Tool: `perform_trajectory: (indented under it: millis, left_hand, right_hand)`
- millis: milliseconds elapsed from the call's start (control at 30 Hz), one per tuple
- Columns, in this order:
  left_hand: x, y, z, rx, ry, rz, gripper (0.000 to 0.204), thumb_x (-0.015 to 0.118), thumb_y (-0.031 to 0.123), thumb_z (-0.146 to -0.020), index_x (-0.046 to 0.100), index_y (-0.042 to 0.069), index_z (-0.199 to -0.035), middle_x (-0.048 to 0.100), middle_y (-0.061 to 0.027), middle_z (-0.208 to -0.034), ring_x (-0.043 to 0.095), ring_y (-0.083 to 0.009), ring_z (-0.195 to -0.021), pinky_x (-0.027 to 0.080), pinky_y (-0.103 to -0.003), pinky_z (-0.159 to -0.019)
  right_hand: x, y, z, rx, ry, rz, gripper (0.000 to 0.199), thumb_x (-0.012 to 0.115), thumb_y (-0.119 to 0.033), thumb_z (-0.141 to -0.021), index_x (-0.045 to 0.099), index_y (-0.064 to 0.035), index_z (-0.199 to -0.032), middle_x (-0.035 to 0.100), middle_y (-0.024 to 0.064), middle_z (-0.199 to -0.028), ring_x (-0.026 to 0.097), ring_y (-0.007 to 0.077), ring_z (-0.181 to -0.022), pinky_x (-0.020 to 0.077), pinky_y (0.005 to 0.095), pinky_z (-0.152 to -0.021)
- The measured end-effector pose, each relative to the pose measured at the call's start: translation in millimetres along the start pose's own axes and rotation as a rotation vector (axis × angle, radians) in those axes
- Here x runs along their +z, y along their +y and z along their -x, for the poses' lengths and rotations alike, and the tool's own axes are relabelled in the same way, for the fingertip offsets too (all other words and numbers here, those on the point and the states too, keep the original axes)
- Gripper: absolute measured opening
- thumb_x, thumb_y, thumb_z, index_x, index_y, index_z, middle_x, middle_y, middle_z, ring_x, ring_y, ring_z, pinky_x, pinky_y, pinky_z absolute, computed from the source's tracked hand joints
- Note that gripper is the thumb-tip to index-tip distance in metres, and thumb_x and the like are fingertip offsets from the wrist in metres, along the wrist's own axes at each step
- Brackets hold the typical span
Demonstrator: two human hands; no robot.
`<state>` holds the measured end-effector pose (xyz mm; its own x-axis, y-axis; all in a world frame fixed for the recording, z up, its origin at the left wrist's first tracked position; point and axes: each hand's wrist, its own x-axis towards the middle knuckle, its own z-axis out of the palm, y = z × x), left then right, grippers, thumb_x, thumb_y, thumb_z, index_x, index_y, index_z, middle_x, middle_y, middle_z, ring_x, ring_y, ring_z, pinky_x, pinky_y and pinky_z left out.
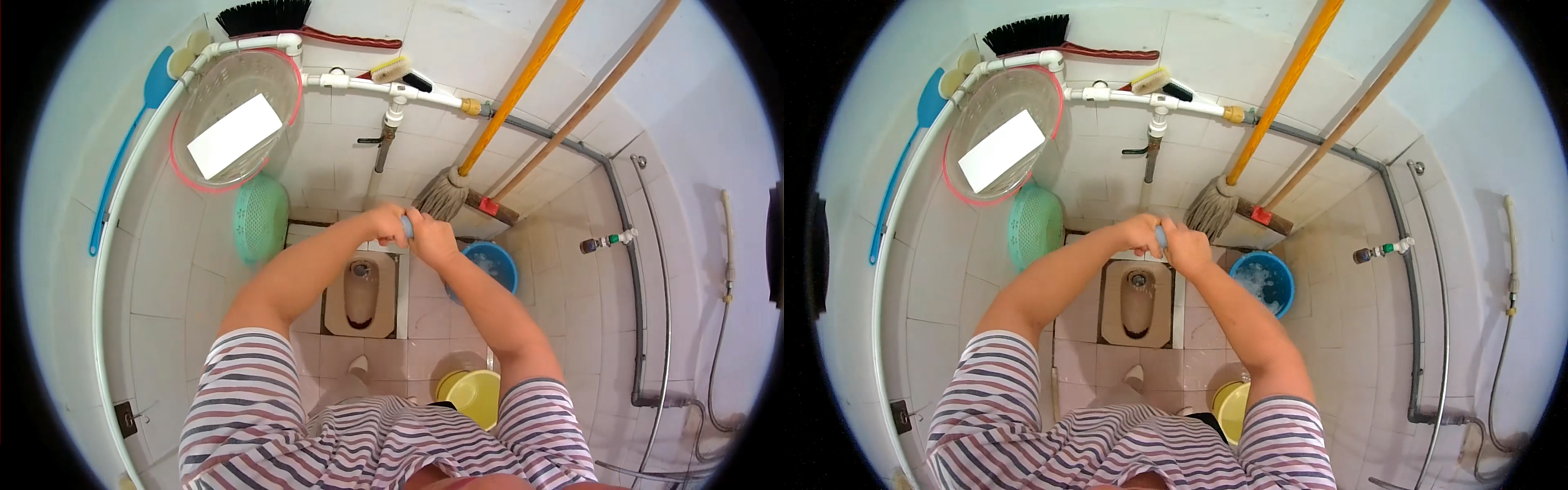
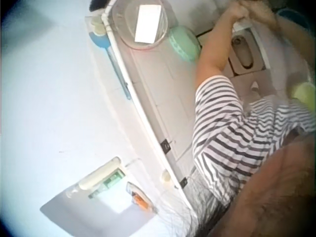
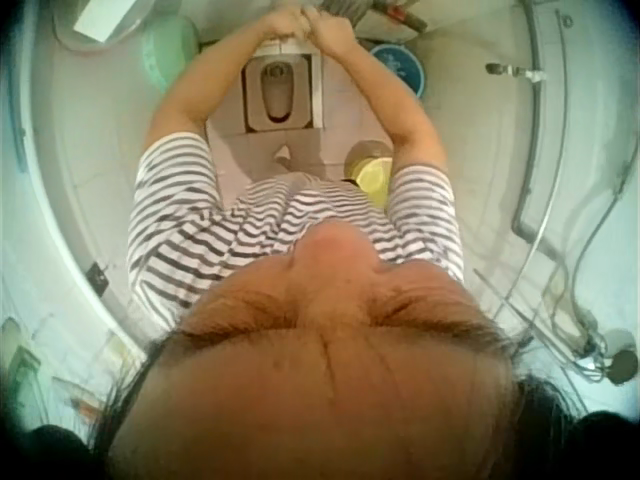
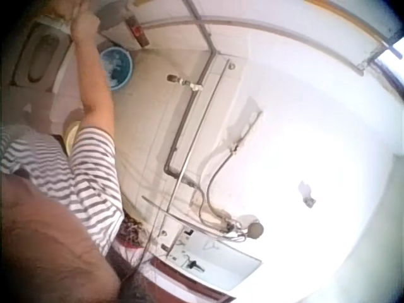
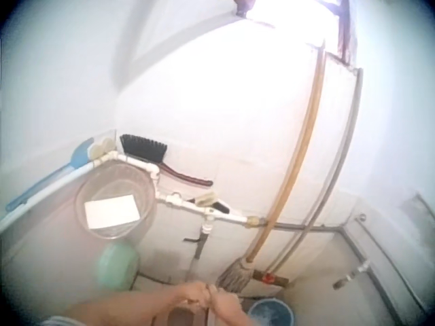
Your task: The person takes wet clothes out of a washing machine, puts them onto hangers, and shakes out a blue undergarment before placing it on a hanger in a laundry room.
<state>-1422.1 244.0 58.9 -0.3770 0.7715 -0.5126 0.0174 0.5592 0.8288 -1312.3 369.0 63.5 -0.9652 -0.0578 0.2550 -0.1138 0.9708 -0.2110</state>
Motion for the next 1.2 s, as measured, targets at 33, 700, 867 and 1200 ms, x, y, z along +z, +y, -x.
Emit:
perform_trajectory:
  millis: [33,700,867,1200]
  left_hand:
    - [-2,3,5,0.047,-0.093,0.301,0.056,0.065,-0.006,-0.062,0.047,0.002,-0.115,0.053,-0.0070,-0.065,0.052,-0.0172,-0.049,0.041,-0.031,-0.041]
    - [29,113,151,2.092,0.140,-1.013,0.022,0.054,0.021,-0.075,0.051,0.012,-0.095,0.047,-0.0040,-0.083,0.047,-0.0149,-0.062,0.038,-0.025,-0.046]
    - [12,116,146,1.697,0.046,-1.271,0.021,0.055,0.023,-0.071,0.051,0.010,-0.087,0.046,-0.0037,-0.073,0.053,-0.0192,-0.059,0.041,-0.030,-0.040]
    - [-14,84,56,0.960,0.099,-1.403,0.017,0.058,0.015,-0.071,0.052,0.006,-0.084,0.052,-0.0104,-0.071,0.057,-0.0299,-0.057,0.045,-0.040,-0.046]
  right_hand:
    - [1,2,3,0.062,0.026,-0.076,0.036,0.064,-0.013,-0.068,0.048,-0.0027,-0.098,0.060,0.0154,-0.070,0.060,0.0314,-0.064,0.0488,0.0396,-0.055]
    - [-46,-102,64,-0.605,-1.874,-2.608,0.021,0.059,-0.013,-0.076,0.047,-0.0039,-0.062,0.045,0.0074,-0.052,0.040,0.0135,-0.040,0.0306,0.0251,-0.035]
    - [-92,-92,73,0.196,-1.215,-2.613,0.021,0.059,-0.020,-0.079,0.045,-0.0066,-0.089,0.040,0.0022,-0.057,0.039,0.0091,-0.038,0.0254,0.0218,-0.029]
    - [-70,-43,8,0.723,-0.371,-1.588,0.017,0.060,-0.014,-0.074,0.046,-0.0063,-0.068,0.044,0.0014,-0.056,0.038,0.0114,-0.038,0.0299,0.0273,-0.033]
